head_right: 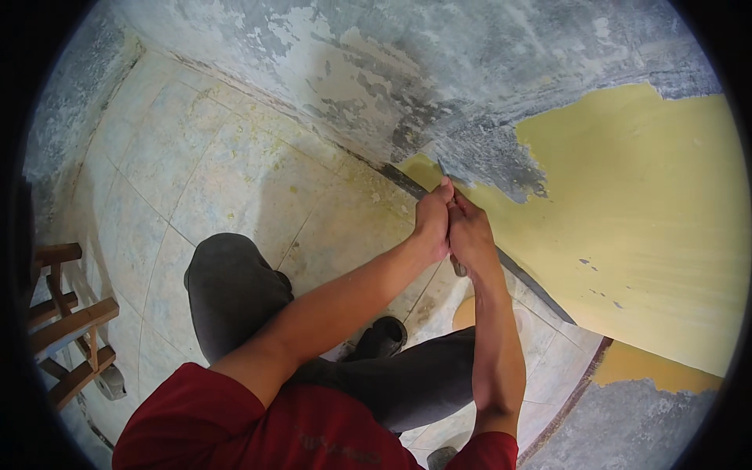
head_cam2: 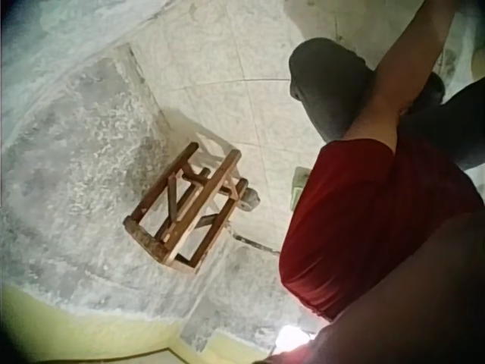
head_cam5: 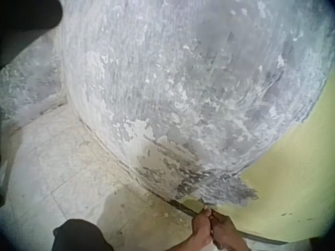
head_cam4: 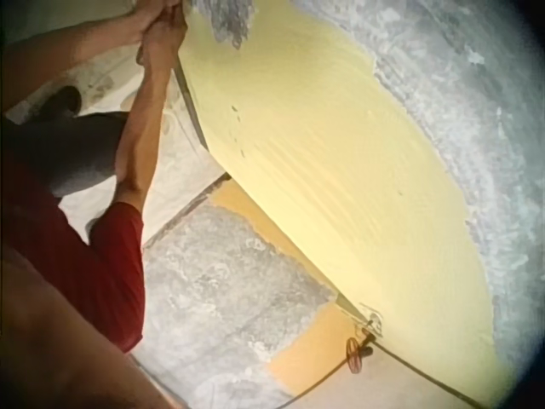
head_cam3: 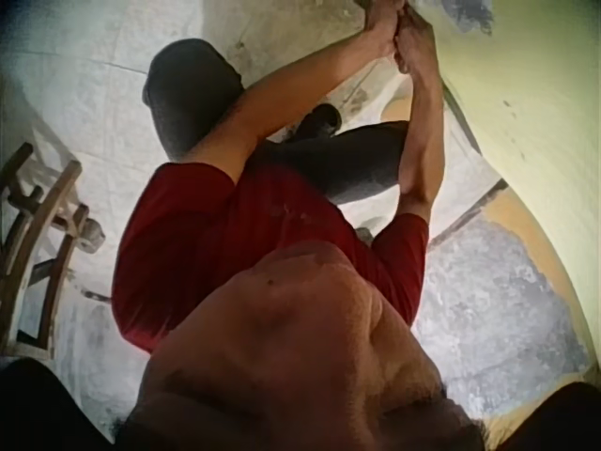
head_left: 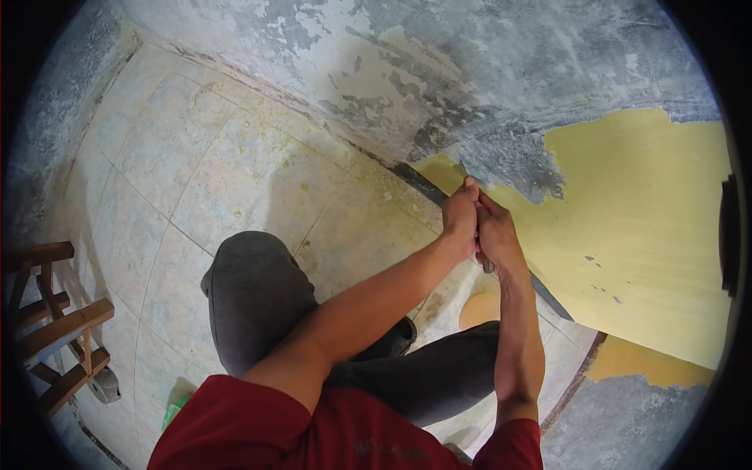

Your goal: The person scrapes old paint or wallpaper off a wall using a scraper and a utility knife.

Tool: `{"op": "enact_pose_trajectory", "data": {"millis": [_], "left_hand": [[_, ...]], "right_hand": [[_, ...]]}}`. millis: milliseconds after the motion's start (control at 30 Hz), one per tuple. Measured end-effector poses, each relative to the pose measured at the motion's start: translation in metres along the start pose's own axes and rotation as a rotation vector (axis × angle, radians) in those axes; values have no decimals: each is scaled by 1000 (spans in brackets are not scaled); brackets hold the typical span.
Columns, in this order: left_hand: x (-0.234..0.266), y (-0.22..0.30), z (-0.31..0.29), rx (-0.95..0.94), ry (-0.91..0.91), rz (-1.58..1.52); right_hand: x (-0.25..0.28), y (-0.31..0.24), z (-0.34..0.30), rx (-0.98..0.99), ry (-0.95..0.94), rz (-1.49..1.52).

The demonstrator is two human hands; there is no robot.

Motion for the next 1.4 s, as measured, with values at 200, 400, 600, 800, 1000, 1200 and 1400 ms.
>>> {"op": "enact_pose_trajectory", "data": {"millis": [200,400,600,800,1000,1200,1400], "left_hand": [[0,6,9,27,-40,-68],[2,4,-4,86,-21,-26],[-3,4,1,138,12,4],[2,9,6,119,0,6],[-1,5,16,20,-26,12],[-2,10,13,-93,7,48],[-2,-2,3,83,38,-17]], "right_hand": [[-2,1,14,72,30,-163],[-8,4,11,60,18,-185],[-4,9,15,38,-42,-78],[-3,-3,10,-5,-22,-153],[1,-12,3,-30,10,-159],[-3,-33,-9,-32,-85,5],[-3,-9,1,14,-36,-170]]}}
Point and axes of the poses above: each hand's wrist, its own z-axis towards the middle knuckle, its own x-axis out of the back of the hand, y = z × x, the point moved 7 cm from there along z, towards the middle knuckle, and after that the axes turned 14 degrees about -y, right-handed, at the moved point
